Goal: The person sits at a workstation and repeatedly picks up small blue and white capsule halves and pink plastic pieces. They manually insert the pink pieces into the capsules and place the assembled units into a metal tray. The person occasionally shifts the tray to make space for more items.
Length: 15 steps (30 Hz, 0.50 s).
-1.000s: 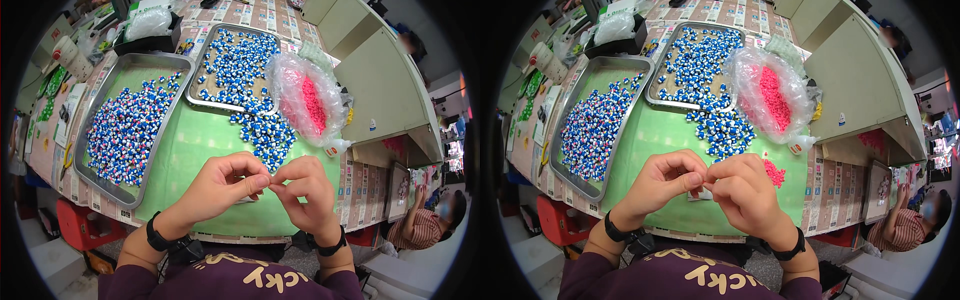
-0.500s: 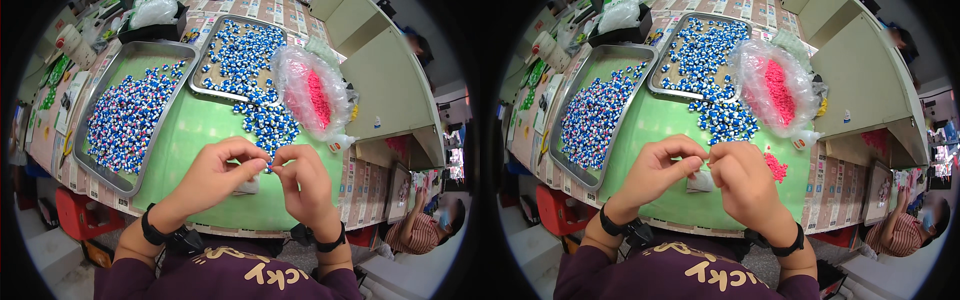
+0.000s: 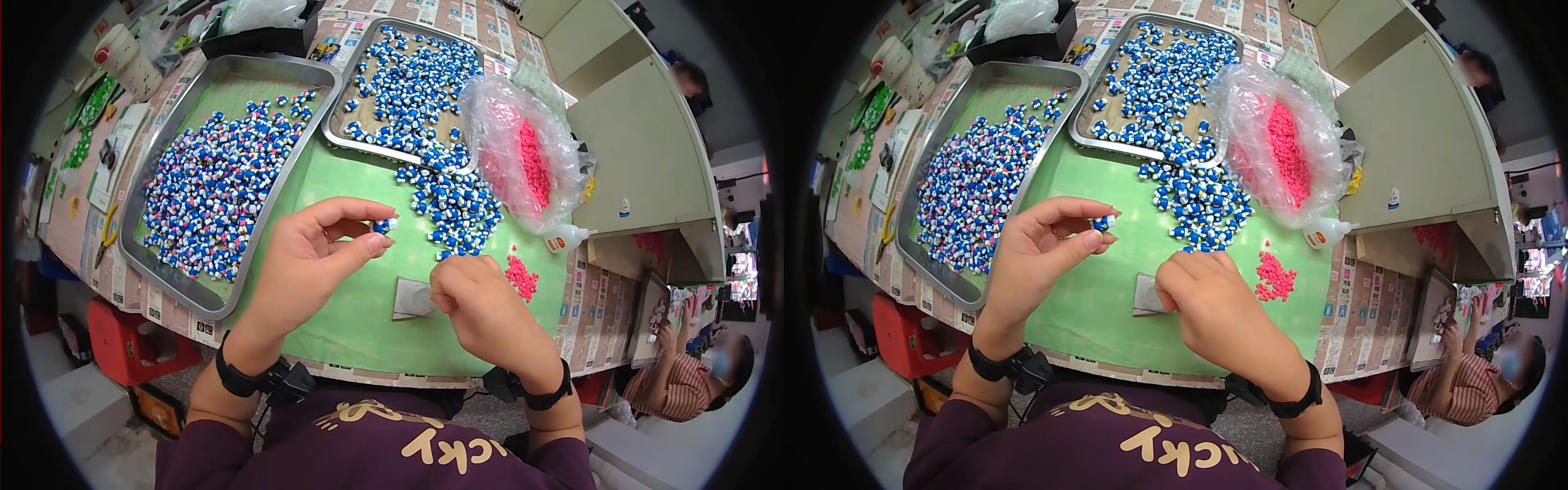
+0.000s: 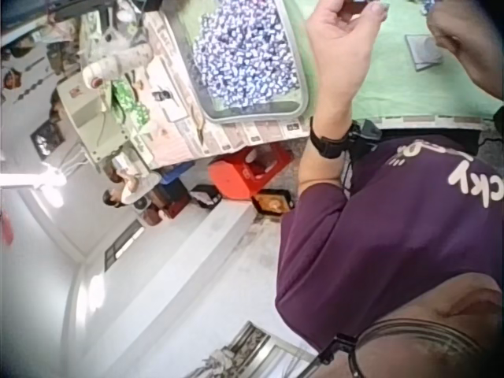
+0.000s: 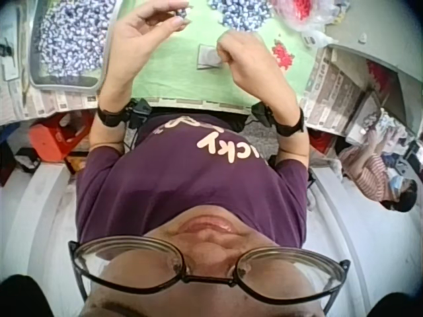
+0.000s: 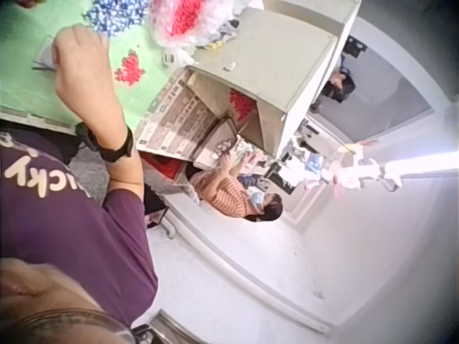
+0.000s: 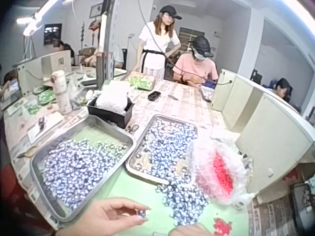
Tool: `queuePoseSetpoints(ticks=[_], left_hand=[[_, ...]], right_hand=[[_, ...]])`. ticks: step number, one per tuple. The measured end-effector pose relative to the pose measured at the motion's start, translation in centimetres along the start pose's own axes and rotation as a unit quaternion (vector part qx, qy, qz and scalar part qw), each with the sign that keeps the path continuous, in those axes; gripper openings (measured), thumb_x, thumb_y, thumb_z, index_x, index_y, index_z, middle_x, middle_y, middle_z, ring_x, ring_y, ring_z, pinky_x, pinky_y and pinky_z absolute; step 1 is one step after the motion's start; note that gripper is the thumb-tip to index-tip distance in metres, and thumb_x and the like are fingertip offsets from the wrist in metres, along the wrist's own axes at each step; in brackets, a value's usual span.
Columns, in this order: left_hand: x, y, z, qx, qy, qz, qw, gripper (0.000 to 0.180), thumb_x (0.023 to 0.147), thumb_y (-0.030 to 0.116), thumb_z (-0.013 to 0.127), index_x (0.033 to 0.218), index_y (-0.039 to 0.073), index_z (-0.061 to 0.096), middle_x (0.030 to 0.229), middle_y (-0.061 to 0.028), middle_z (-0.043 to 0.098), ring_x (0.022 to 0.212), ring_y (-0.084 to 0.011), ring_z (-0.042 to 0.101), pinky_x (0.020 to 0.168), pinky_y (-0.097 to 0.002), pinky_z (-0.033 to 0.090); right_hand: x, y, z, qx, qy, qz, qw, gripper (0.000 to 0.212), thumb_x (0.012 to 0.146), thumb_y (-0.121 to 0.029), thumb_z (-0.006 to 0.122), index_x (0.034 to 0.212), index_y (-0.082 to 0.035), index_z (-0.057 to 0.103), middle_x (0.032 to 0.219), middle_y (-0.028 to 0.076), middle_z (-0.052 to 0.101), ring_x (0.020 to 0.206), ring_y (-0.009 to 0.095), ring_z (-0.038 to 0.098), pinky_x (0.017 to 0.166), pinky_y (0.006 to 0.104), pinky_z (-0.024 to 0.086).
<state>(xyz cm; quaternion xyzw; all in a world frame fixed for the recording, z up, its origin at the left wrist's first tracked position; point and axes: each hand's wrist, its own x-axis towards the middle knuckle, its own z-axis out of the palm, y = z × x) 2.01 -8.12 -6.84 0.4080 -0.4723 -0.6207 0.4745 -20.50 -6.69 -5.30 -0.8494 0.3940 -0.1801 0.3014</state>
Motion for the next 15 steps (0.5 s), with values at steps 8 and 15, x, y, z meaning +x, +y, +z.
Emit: queuePoseSetpoints(ticks=[8, 15], left_hand=[[-0.1, -0.4, 3.0, -0.109, -0.028, -0.001, 0.994, 0.026, 0.084, -0.006, 0.065, 0.109, -0.003, 0.059, 0.105, -0.0113, 0.065, 0.098, -0.0202, 0.066, 0.084, -0.0293, 0.054], [-0.2, 0.0, 4.8, -0.139, -0.040, 0.021, 0.989, 0.025, 0.081, -0.008, 0.068, 0.103, -0.001, 0.060, 0.103, -0.0092, 0.063, 0.095, -0.0154, 0.064, 0.084, -0.0272, 0.052]], right_hand=[[-0.4, -1.6, -1.8, 0.236, 0.168, 0.013, 0.957, 0.026, 0.079, 0.012, 0.062, 0.076, -0.006, 0.043, 0.087, 0.008, 0.057, 0.077, 0.019, 0.054, 0.073, 0.0291, 0.043], [0.1, -1.9, -1.6, 0.230, 0.267, -0.017, 0.936, 0.025, 0.085, 0.007, 0.063, 0.075, -0.006, 0.043, 0.087, 0.008, 0.058, 0.075, 0.015, 0.052, 0.067, 0.0268, 0.043]])
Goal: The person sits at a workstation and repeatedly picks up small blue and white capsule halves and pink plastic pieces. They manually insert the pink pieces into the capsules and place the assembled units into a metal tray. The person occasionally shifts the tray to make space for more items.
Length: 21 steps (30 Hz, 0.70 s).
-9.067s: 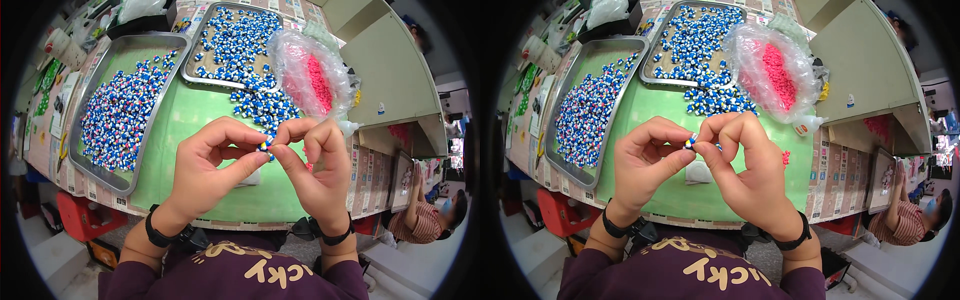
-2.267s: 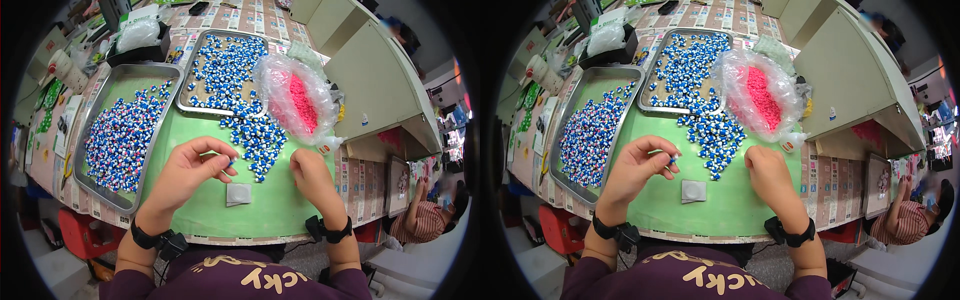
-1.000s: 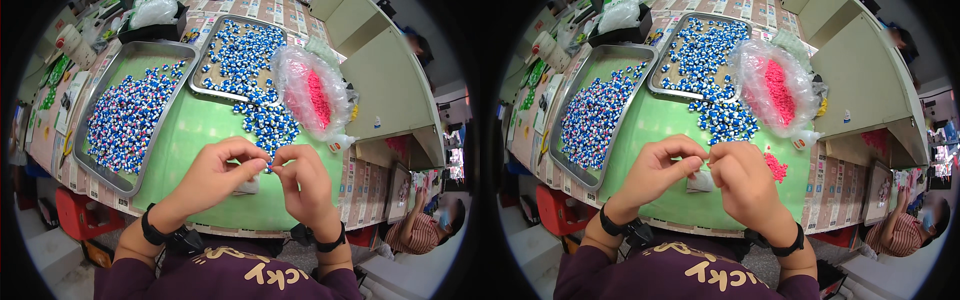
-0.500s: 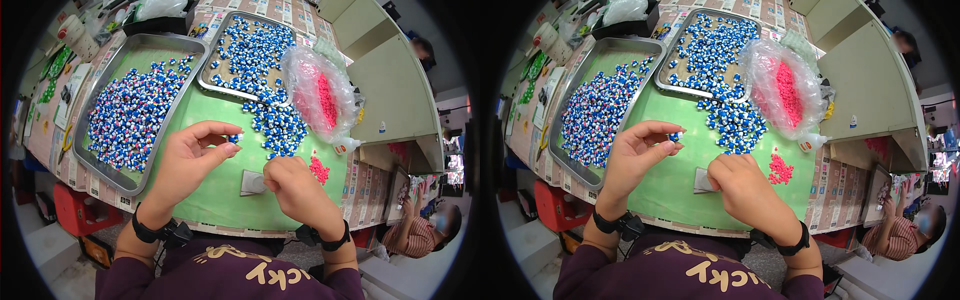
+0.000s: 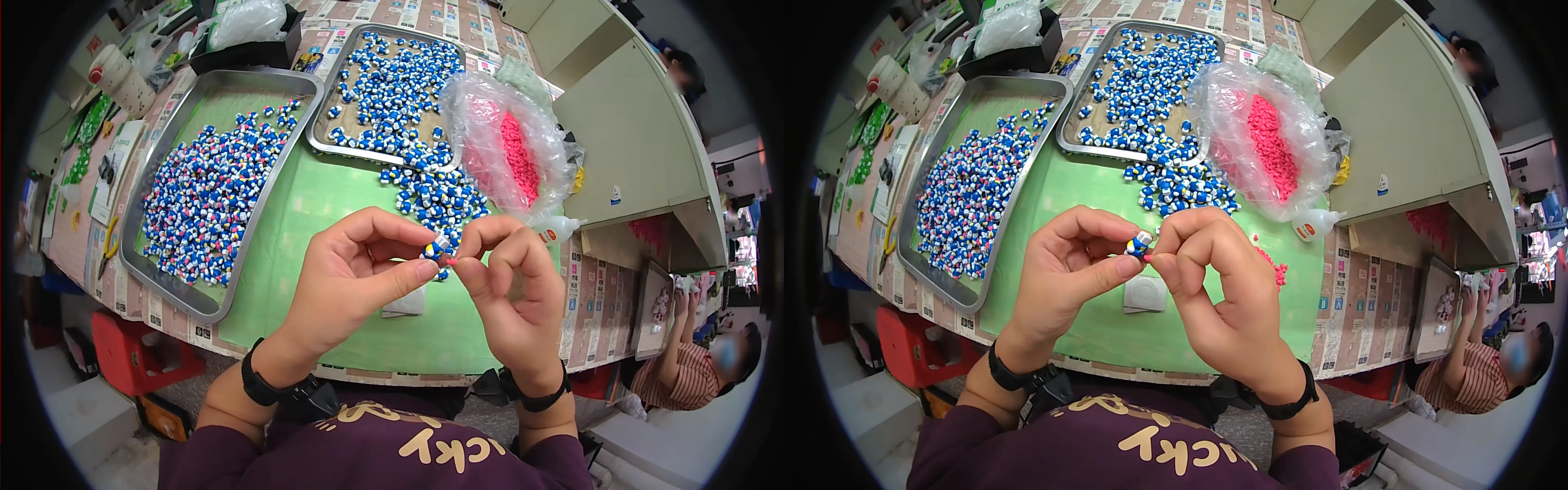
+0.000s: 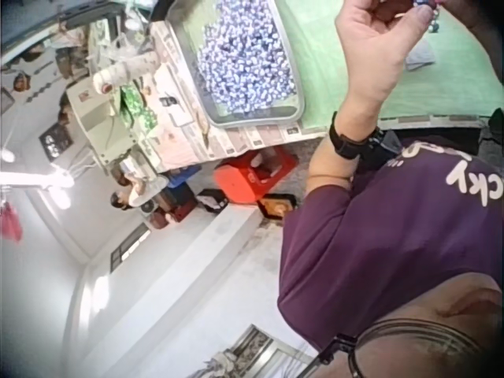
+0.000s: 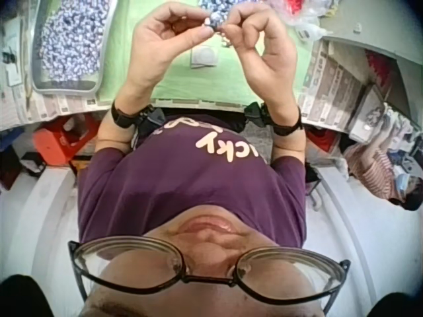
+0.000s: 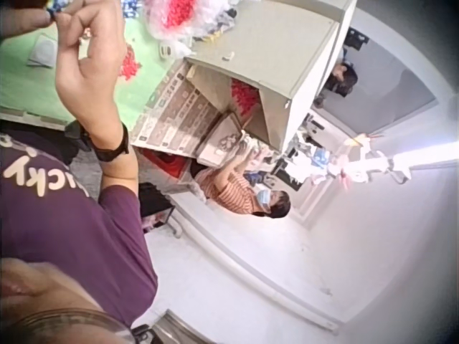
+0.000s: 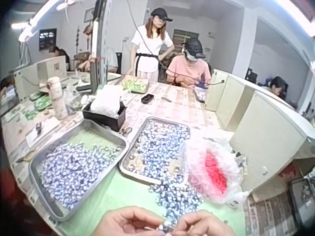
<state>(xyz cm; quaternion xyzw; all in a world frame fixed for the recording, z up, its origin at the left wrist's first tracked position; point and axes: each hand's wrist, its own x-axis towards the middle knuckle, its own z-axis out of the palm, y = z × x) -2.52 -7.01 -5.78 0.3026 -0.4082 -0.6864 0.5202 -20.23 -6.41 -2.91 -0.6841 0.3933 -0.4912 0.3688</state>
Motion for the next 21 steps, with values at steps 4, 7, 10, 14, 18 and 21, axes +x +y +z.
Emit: queuePoseSetpoints(ticks=[4, 7, 10, 14, 18, 21], left_hand=[[0.0, 0.0, 0.1, 0.010, -0.006, 0.014, 1.000, 0.023, 0.081, -0.007, 0.068, 0.102, -0.002, 0.060, 0.101, -0.0089, 0.063, 0.094, -0.0140, 0.063, 0.083, -0.0262, 0.052], [-0.1, -0.1, -0.1, 0.046, -0.012, 0.042, 0.998, 0.021, 0.082, -0.007, 0.068, 0.102, -0.003, 0.062, 0.101, -0.0091, 0.063, 0.095, -0.0147, 0.064, 0.083, -0.0270, 0.055], [-0.2, -0.1, 0.3, 0.117, 0.002, 0.084, 0.990, 0.019, 0.080, -0.008, 0.070, 0.098, -0.003, 0.065, 0.099, -0.0098, 0.063, 0.092, -0.0150, 0.065, 0.080, -0.0270, 0.055], [-0.1, -0.2, 0.0, 0.206, 0.001, 0.157, 0.966, 0.019, 0.077, -0.008, 0.072, 0.094, -0.002, 0.069, 0.096, -0.0107, 0.064, 0.084, -0.0151, 0.066, 0.073, -0.0249, 0.056], [0.0, 0.6, -1.8, 0.314, -0.074, 0.203, 0.924, 0.018, 0.076, -0.009, 0.072, 0.092, -0.001, 0.068, 0.094, -0.0110, 0.065, 0.081, -0.0139, 0.065, 0.068, -0.0222, 0.054], [-0.5, 1.6, -4.8, 0.333, 0.060, 0.220, 0.915, 0.015, 0.077, -0.010, 0.068, 0.088, 0.001, 0.065, 0.091, -0.0083, 0.064, 0.078, -0.0111, 0.063, 0.069, -0.0215, 0.052]], right_hand=[[0.0, 0.0, 0.1, -0.026, 0.000, -0.006, 1.000, 0.025, 0.083, 0.008, 0.064, 0.075, -0.006, 0.044, 0.085, 0.008, 0.059, 0.075, 0.017, 0.053, 0.067, 0.0285, 0.043], [0.0, 0.2, 0.4, -0.061, 0.002, -0.015, 0.998, 0.025, 0.082, 0.007, 0.065, 0.075, -0.005, 0.044, 0.084, 0.007, 0.059, 0.076, 0.019, 0.053, 0.068, 0.0294, 0.042], [-0.2, 0.3, 1.0, -0.057, 0.027, -0.016, 0.998, 0.025, 0.081, 0.007, 0.066, 0.075, -0.006, 0.044, 0.082, 0.008, 0.058, 0.075, 0.019, 0.053, 0.071, 0.0292, 0.041], [-0.2, 0.4, 0.8, -0.039, 0.021, 0.006, 0.999, 0.027, 0.080, 0.004, 0.069, 0.079, -0.006, 0.044, 0.083, 0.008, 0.054, 0.077, 0.018, 0.053, 0.073, 0.0289, 0.041], [-0.1, 1.5, -1.2, -0.012, -0.014, 0.053, 0.998, 0.033, 0.077, 0.002, 0.074, 0.083, -0.006, 0.043, 0.087, 0.006, 0.051, 0.079, 0.015, 0.051, 0.073, 0.0285, 0.042], [-0.6, 1.6, -3.8, -0.030, 0.050, 0.061, 0.996, 0.031, 0.078, 0.001, 0.073, 0.084, -0.006, 0.043, 0.088, 0.004, 0.051, 0.081, 0.013, 0.050, 0.077, 0.0263, 0.042]])
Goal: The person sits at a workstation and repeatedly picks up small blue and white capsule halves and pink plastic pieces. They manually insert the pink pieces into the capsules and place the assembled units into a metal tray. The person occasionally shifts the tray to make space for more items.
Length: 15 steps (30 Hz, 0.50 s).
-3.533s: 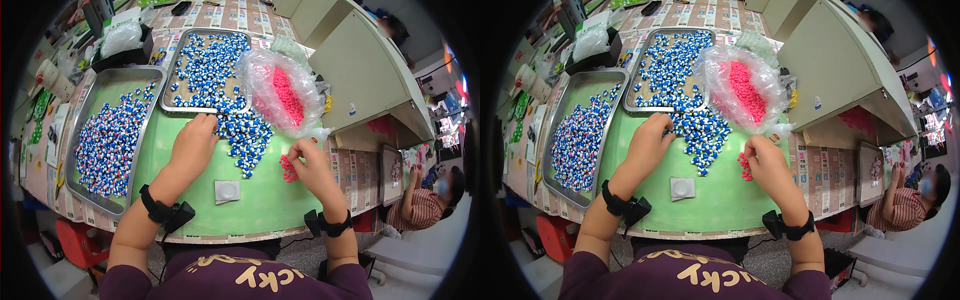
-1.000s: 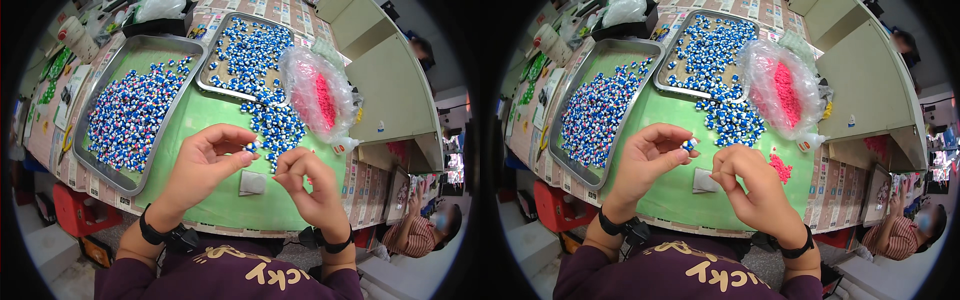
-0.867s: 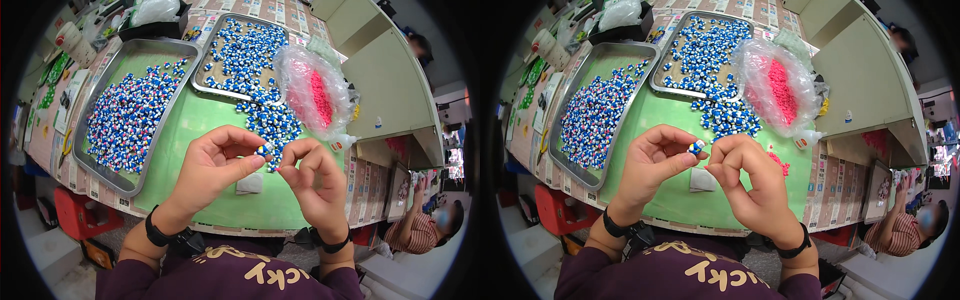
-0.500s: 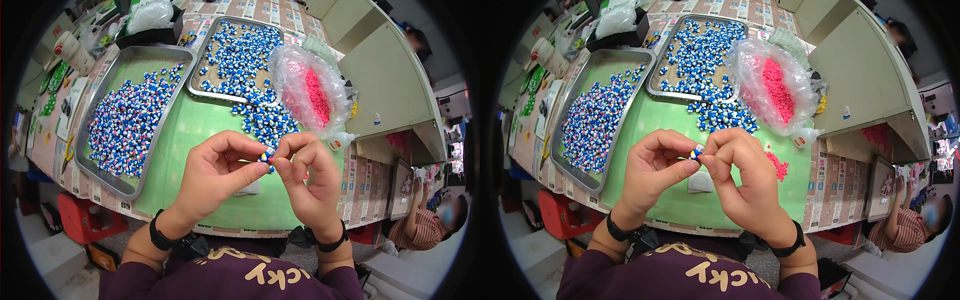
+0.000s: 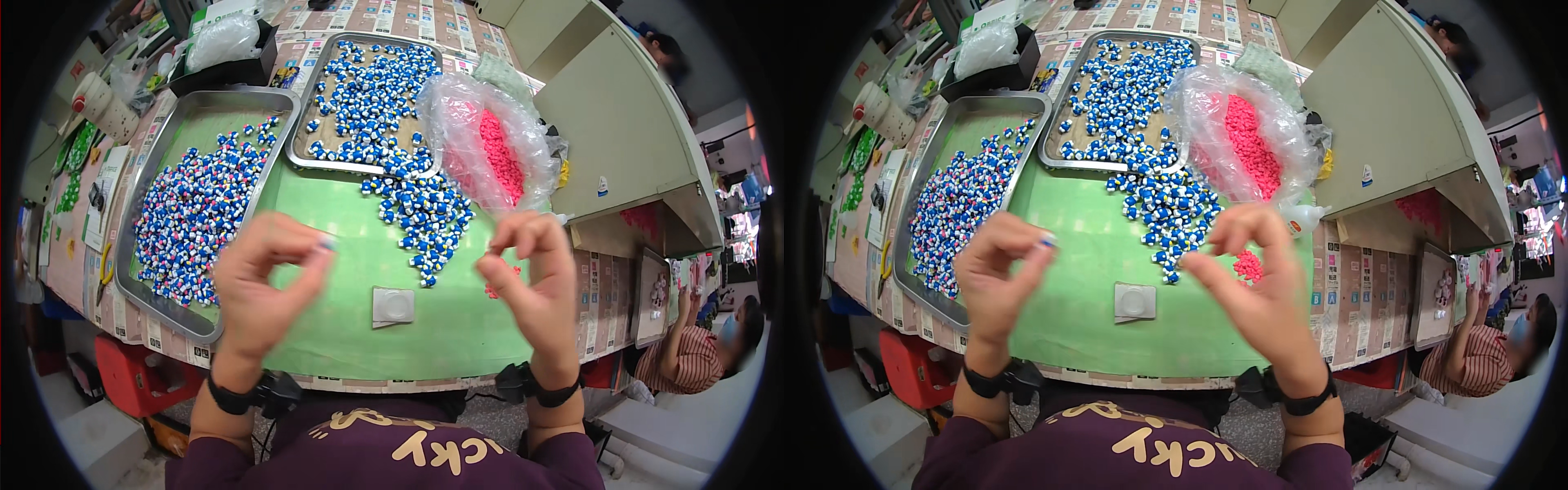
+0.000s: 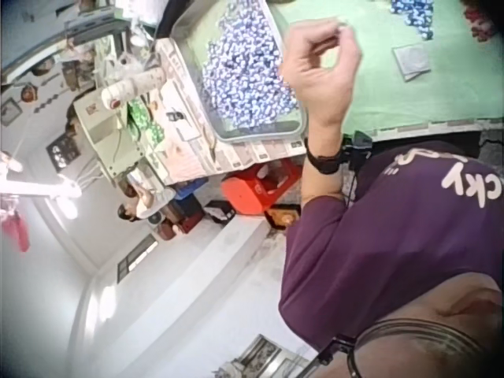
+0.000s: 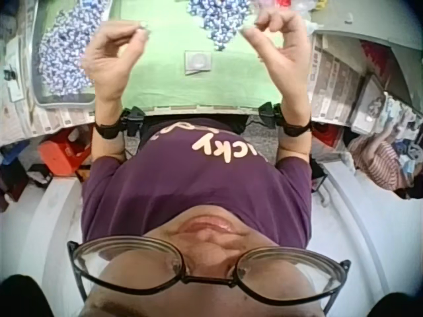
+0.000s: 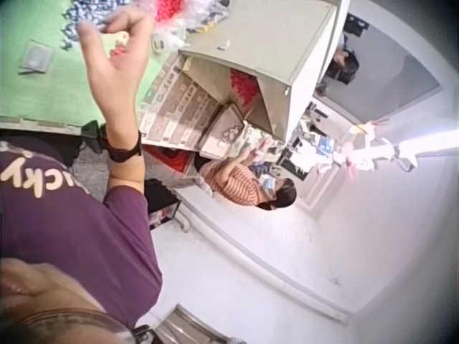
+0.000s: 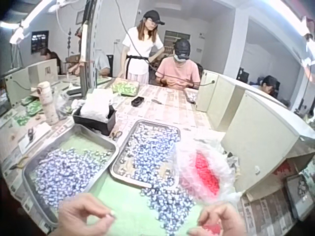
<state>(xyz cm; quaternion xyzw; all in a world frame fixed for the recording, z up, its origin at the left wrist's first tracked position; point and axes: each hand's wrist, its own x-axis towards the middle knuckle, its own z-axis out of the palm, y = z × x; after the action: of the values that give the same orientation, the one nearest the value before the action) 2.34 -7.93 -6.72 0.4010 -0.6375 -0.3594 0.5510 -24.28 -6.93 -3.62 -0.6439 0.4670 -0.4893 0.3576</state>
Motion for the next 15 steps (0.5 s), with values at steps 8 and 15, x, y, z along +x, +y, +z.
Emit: queuePoseSetpoints(ticks=[8, 15], left_hand=[[0.2, -0.6, -9.7, 0.442, 0.083, -0.083, 0.889, 0.013, 0.081, -0.004, 0.064, 0.093, 0.000, 0.061, 0.090, -0.0047, 0.056, 0.065, -0.0098, 0.051, 0.060, -0.0226, 0.044], [3.0, -0.9, -0.4, 0.325, -0.093, 0.005, 0.941, 0.015, 0.081, 0.004, 0.065, 0.095, 0.002, 0.060, 0.095, -0.0108, 0.057, 0.085, -0.0270, 0.060, 0.070, -0.0351, 0.050]], right_hand=[[-0.5, 2.0, -3.9, -0.075, 0.048, 0.056, 0.994, 0.022, 0.083, -0.002, 0.068, 0.080, -0.004, 0.046, 0.085, 0.003, 0.054, 0.083, 0.011, 0.050, 0.080, 0.0254, 0.042], [0.3, 0.8, -2.8, -0.077, 0.024, 0.075, 0.994, 0.014, 0.082, -0.001, 0.066, 0.084, 0.000, 0.052, 0.079, 0.001, 0.056, 0.076, 0.010, 0.052, 0.072, 0.0253, 0.044]])
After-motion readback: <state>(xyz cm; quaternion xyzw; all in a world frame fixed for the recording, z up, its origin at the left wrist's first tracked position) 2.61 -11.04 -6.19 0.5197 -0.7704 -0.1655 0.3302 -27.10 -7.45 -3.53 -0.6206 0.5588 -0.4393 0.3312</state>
